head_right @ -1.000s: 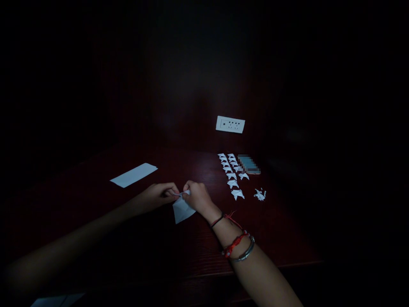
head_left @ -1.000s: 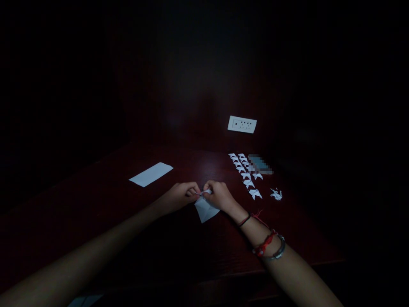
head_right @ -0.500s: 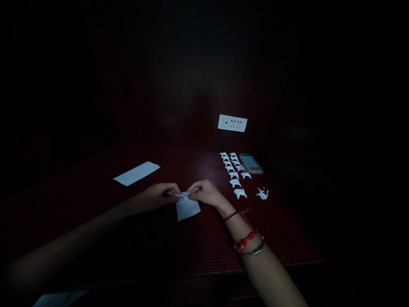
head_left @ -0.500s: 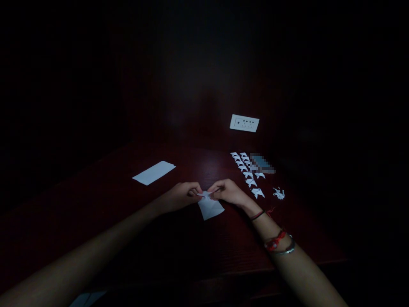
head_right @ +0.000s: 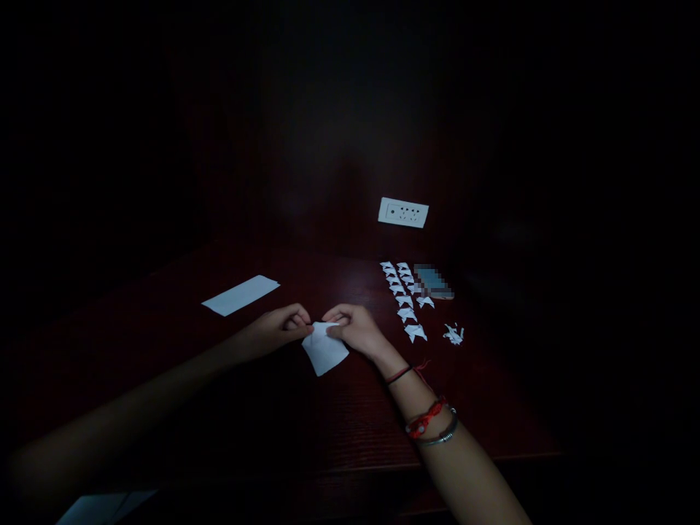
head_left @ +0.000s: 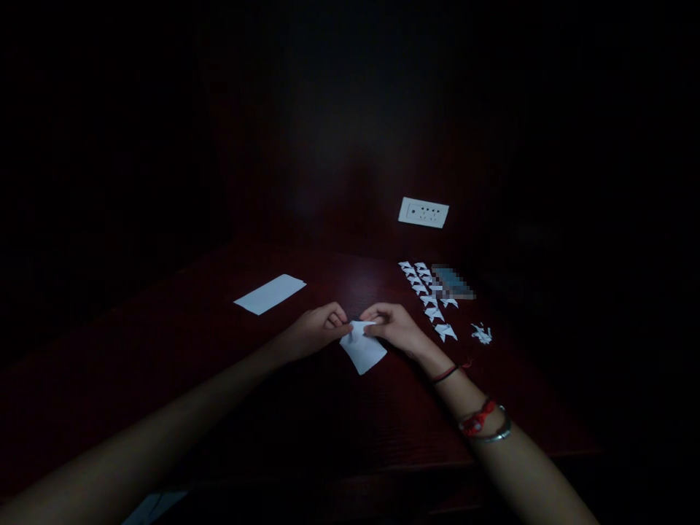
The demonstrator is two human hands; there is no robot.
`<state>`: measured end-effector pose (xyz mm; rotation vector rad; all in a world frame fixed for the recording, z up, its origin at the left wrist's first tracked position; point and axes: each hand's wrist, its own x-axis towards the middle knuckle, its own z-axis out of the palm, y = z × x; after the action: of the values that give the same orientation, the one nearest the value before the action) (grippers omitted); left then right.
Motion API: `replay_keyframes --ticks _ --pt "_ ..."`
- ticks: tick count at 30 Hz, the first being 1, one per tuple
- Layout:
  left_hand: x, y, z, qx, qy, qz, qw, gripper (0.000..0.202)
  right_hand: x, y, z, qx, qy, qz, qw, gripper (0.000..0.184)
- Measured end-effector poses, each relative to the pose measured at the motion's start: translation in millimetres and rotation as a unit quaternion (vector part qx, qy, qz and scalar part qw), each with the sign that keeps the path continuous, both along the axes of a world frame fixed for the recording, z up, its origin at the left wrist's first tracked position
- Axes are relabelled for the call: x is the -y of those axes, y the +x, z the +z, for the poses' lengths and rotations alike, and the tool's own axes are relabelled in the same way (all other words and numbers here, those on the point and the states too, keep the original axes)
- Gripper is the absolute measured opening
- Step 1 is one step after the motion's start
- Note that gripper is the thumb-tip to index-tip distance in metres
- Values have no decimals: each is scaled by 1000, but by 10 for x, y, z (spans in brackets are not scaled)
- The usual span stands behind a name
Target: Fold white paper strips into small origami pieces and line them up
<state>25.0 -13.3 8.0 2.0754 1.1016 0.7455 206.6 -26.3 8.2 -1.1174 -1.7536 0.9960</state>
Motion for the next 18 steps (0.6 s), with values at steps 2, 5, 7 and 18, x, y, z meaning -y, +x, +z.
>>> replay_keyframes --ticks 2,5,7,18 --pt "-1 4 4 8 4 -11 1000 21 15 -13 19 27 56 -6 998 16" --pt "17 16 38 17 37 -12 999 16 44 -34 52 66 135 -30 988 13" --pt "33 25 64 21 61 -5 998 13 67 -45 79 82 170 -42 981 13" --pt "-1 54 74 77 157 41 984 13 140 -75 191 103 238 -67 964 13"
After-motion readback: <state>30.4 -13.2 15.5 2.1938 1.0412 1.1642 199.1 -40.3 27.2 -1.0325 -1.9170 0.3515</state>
